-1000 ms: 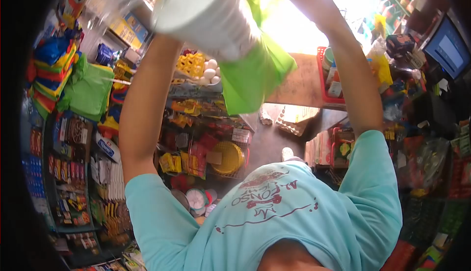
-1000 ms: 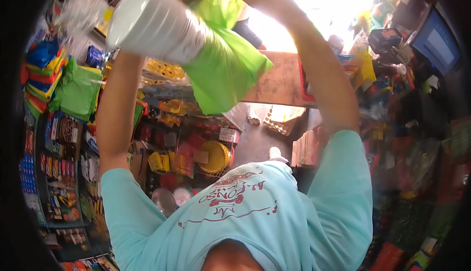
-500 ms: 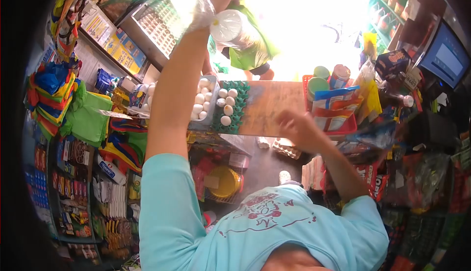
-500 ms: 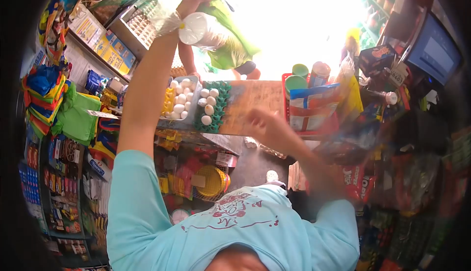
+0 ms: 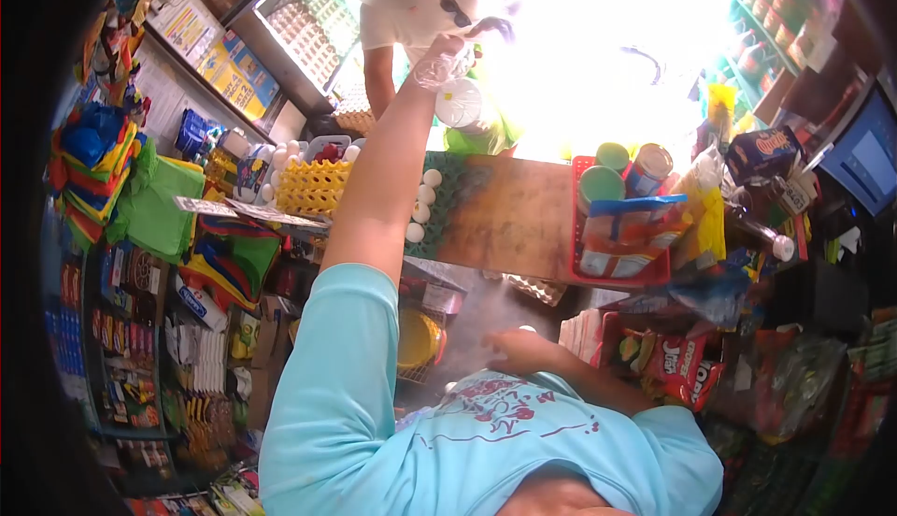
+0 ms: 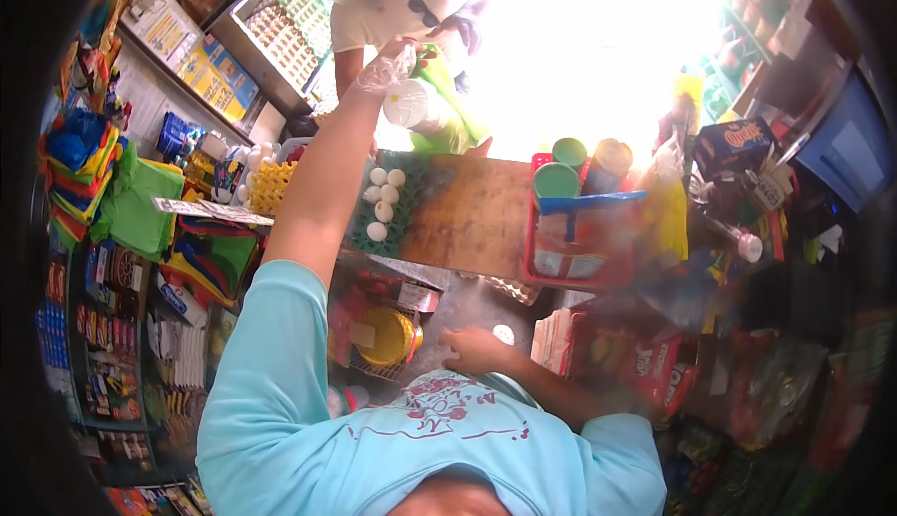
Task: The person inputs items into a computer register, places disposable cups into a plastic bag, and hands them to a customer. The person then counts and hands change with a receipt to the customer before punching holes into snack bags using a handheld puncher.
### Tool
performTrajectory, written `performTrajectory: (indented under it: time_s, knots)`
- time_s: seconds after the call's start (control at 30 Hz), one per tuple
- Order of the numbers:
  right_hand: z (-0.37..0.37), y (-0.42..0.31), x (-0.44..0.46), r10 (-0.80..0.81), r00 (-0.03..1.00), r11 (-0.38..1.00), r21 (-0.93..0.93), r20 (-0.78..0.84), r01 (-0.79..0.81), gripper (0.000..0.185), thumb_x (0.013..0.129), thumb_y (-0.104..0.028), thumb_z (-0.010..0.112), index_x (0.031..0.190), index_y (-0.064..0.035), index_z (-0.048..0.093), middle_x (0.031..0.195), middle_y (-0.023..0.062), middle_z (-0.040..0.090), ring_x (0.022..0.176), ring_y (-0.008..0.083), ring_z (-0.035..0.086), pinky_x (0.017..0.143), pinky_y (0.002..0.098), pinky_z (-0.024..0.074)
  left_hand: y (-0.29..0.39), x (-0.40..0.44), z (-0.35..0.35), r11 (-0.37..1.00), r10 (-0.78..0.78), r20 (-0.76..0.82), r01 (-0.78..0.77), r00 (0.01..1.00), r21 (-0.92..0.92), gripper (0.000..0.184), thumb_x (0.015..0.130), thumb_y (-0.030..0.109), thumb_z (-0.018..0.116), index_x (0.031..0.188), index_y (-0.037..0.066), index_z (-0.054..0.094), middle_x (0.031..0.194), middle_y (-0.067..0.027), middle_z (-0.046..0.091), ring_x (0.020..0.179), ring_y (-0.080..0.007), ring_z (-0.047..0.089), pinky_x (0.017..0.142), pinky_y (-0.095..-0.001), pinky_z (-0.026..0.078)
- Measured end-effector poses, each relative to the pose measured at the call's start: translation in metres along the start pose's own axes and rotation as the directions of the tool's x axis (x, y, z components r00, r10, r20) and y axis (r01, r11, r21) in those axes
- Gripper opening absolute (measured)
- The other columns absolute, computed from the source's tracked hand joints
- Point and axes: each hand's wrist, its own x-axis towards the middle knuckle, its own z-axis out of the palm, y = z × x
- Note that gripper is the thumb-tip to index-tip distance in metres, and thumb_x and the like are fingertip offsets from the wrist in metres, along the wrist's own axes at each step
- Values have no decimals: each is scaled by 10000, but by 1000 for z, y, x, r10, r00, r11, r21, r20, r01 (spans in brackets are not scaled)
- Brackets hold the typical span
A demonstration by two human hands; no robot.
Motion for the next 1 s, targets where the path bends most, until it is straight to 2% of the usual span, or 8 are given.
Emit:
performTrajectory:
  time_s: [0.2, 0.27, 0.3, 0.53, 0.63, 0.7, 0.8, 1.0]
  knots:
    - [-9, 17, 12, 13, 998, 998, -54, -67, -17, 457, 871, -324, 686, 1217, -55, 554, 1137, 197, 652, 1054, 382, 630, 898, 473, 496, 3, -16, 65, 988, 144, 455, -155, 879, -13, 240, 853, 181, 661, 991, -13, 633, 904, -104, 643, 789, -174, 619, 670, -287, 470]
    - [-13, 22, 12, 29, 995, 998, -61, -91, -35, 459, 873, -329, 687, 1216, -57, 552, 1137, 191, 652, 1060, 379, 628, 901, 472, 496, -2, -3, 45, 978, -69, 191, 29, 979, 205, 237, 890, 212, 642, 1012, 9, 631, 925, -100, 639, 854, -188, 605, 765, -312, 475]
    - [-14, 25, 13, 32, 995, 997, -64, -99, -38, 459, 873, -331, 687, 1216, -58, 551, 1138, 188, 652, 1064, 378, 627, 903, 472, 497, -2, -10, 42, 909, -274, -277, 342, 921, 239, 275, 922, 260, 621, 1045, 15, 632, 945, -104, 631, 913, -217, 595, 835, -340, 478]
    - [-6, 61, 14, 75, 995, 993, -83, -58, -80, 437, 881, -336, 675, 1203, -60, 571, 1144, 172, 657, 1074, 360, 626, 896, 472, 501, -21, -12, 49, 974, -120, -98, 136, 988, 179, 492, 968, 320, 613, 1365, 68, 467, 1339, -97, 544, 1168, -213, 587, 1005, -385, 483]
    - [-6, 68, 11, 85, 996, 991, -100, -31, -88, 440, 868, -344, 685, 1204, -78, 583, 1126, 152, 671, 1064, 335, 639, 886, 449, 506, -12, -16, 55, 993, -42, -250, 69, 967, 99, 385, 892, 221, 680, 1227, 74, 557, 1150, -52, 607, 988, -163, 602, 852, -328, 510]
    - [-4, 70, 13, 61, 998, 992, -108, 2, -60, 451, 859, -352, 692, 1208, -87, 586, 1106, 143, 682, 1045, 328, 651, 875, 445, 510, 2, -42, 49, 990, -38, -190, 63, 981, 126, 481, 948, 340, 637, 1335, 102, 481, 1265, -71, 584, 1161, -206, 594, 979, -388, 504]
    - [-2, 57, 22, 13, 996, 987, -158, 93, 2, 448, 866, -338, 680, 1224, -78, 611, 1055, 157, 686, 999, 336, 661, 850, 428, 512, 2, -90, 39, 901, 39, -186, 46, 982, 432, 428, 914, 241, 670, 1279, 88, 509, 1161, -69, 652, 1045, -181, 652, 836, -341, 562]
    - [65, 55, 72, -188, 905, 877, -350, 382, 330, 446, 833, -341, 718, 1177, -69, 635, 1034, 173, 709, 955, 362, 683, 846, 463, 530, -56, -401, 101, 823, 60, -426, 197, 903, 532, 279, 829, 116, 672, 1095, 36, 646, 969, -75, 703, 815, -156, 663, 697, -297, 522]
